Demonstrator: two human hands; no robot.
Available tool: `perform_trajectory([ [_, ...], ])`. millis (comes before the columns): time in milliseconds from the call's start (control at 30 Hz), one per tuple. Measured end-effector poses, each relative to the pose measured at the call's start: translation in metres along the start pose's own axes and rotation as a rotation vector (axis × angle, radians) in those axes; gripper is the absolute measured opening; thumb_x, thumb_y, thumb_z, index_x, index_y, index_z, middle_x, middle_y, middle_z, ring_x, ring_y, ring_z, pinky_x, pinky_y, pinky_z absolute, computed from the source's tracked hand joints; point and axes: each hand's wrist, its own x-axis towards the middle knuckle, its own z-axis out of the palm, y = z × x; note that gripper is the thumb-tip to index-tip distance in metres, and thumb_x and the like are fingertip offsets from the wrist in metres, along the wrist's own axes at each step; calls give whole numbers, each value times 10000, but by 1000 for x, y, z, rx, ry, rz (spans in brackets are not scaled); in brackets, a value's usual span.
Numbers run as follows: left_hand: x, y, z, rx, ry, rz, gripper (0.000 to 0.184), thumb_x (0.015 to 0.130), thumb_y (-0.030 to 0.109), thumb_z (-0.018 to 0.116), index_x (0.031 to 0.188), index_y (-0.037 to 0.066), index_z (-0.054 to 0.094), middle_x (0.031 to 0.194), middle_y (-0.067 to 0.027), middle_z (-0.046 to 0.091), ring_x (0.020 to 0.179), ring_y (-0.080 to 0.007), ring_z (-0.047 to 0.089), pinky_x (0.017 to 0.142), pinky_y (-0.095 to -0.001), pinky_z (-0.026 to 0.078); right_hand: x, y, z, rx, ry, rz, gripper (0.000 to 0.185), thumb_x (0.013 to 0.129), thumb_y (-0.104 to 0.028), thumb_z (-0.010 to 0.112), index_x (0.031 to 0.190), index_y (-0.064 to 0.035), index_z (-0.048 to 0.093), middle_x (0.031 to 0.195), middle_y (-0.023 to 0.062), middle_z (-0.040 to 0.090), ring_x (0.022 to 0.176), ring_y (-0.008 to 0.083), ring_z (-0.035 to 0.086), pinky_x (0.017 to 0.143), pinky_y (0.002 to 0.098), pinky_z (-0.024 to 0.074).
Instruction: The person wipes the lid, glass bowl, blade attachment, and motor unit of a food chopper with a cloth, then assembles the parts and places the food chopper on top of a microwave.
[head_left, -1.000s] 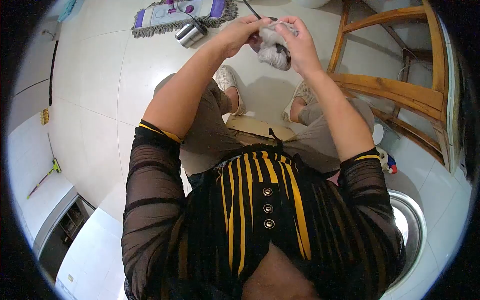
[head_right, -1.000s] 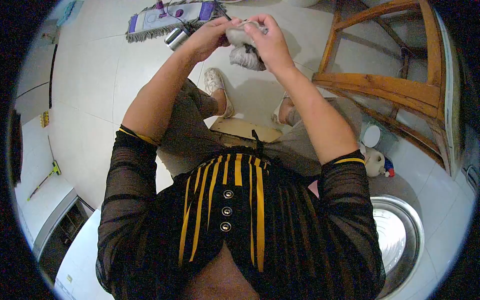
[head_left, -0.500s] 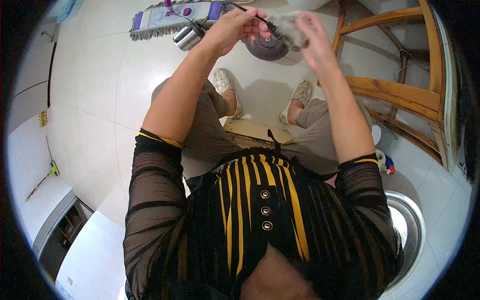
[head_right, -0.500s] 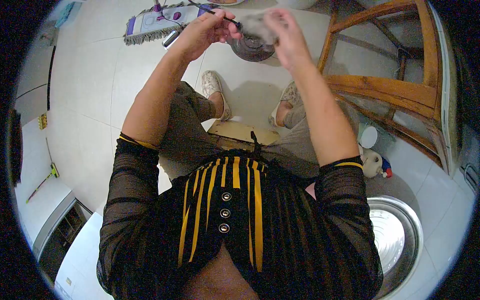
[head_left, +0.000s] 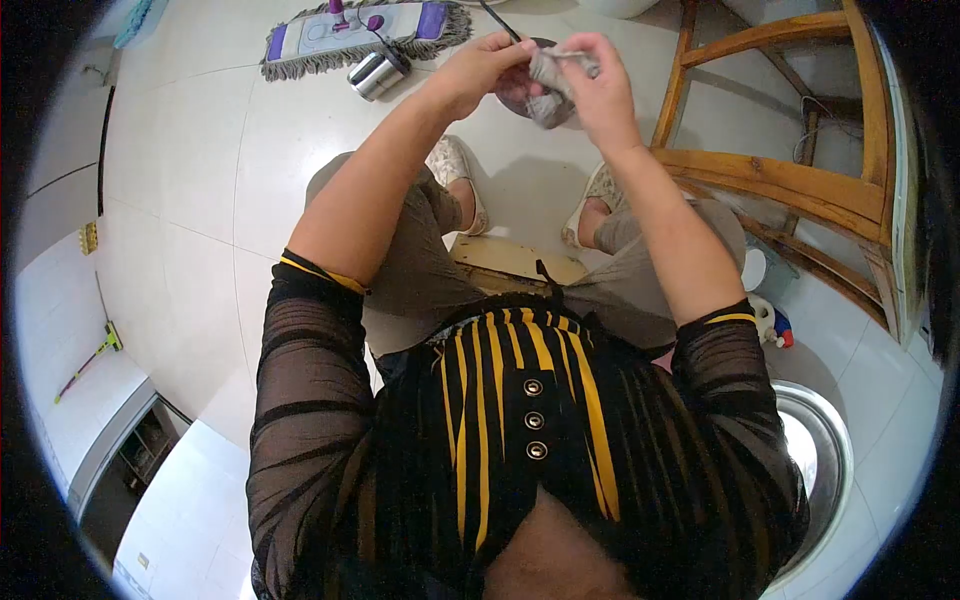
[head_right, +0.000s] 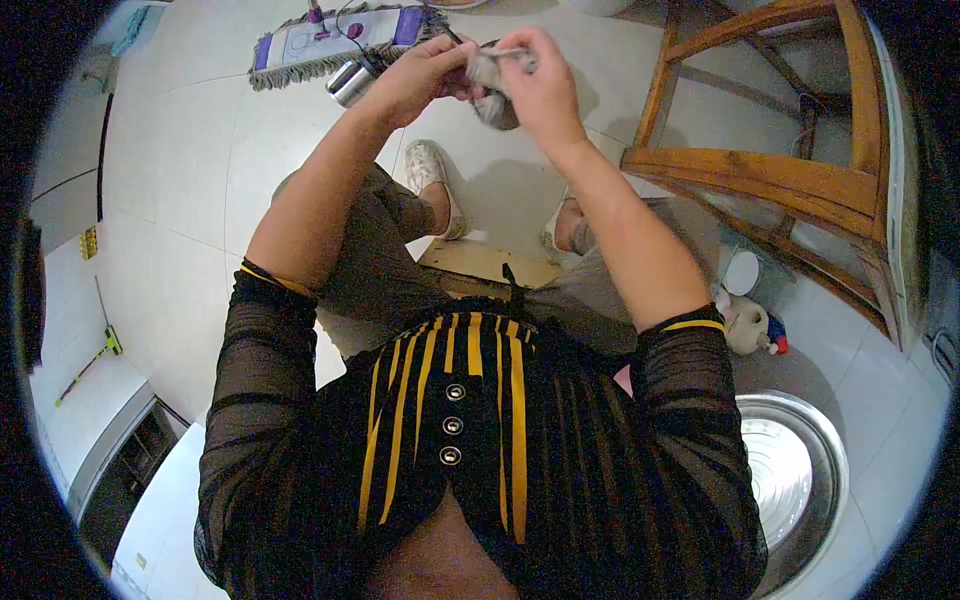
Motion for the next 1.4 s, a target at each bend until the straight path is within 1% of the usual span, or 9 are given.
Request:
perform_trajectory([
  [200,2,7,-13,-152,131,215,247,876,269,501,910,24,505,791,-84,595,701,-151,603,596,-229,462,21,-3,-22,641,455,363,196,817,-33,533,1000,-71,473,928,68,555,838,153,550,708,276,475],
  [533,3,-14,1,15,230,171,229,875,226,500,953,15,543,815,-23,589,672,-90,534,636,-237,463,1,-22,1,-375,-59,-507,220,665,-24,578,876,-57,525,896,119,526,867,291,525,781,336,418],
  [633,-3,0,1,-134,42,174,207,889,248,476,962,66,543,922,-53,600,805,-108,550,709,-259,448,6,-5,-8,-317,30,-265,196,709,-24,571,894,-52,513,897,96,547,872,251,538,772,355,432],
  [700,-6,13,7,-133,5,219,205,893,246,466,963,69,542,945,-63,601,826,-117,549,737,-266,442,8,-1,-11,494,150,476,193,766,-76,585,940,-52,505,941,79,563,891,218,548,783,369,449],
  [800,-7,16,10,-44,-63,344,223,889,260,478,967,67,556,958,-47,601,890,-118,534,813,-275,407,6,-5,-14,1066,-79,735,231,809,-170,582,986,-49,498,972,78,569,886,201,563,787,357,467],
  [1067,1,3,-18,312,137,410,218,866,237,521,912,37,594,803,-16,591,689,-86,534,642,-236,432,5,-19,-12,829,-180,723,237,808,-201,583,968,-41,513,930,76,581,822,204,584,740,366,489],
  [1133,-10,15,-41,1209,353,721,146,816,89,555,955,54,587,872,-12,589,878,-170,555,783,-305,442,11,4,-22,849,-87,763,220,802,-180,588,953,-38,514,923,73,581,818,203,582,731,370,491],
  [1267,23,-13,-184,-248,643,188,171,703,-51,564,852,33,578,792,-84,593,762,-226,583,704,-330,473,25,38,-66,933,284,657,183,783,-147,599,908,-37,522,875,83,578,777,214,572,693,367,495],
  [1400,-7,-19,-193,-130,1199,170,238,748,133,550,924,-28,549,771,-99,582,674,-208,558,595,-325,458,25,43,-82,767,524,406,179,773,-176,610,875,-42,549,821,89,577,751,217,557,678,354,478],
])
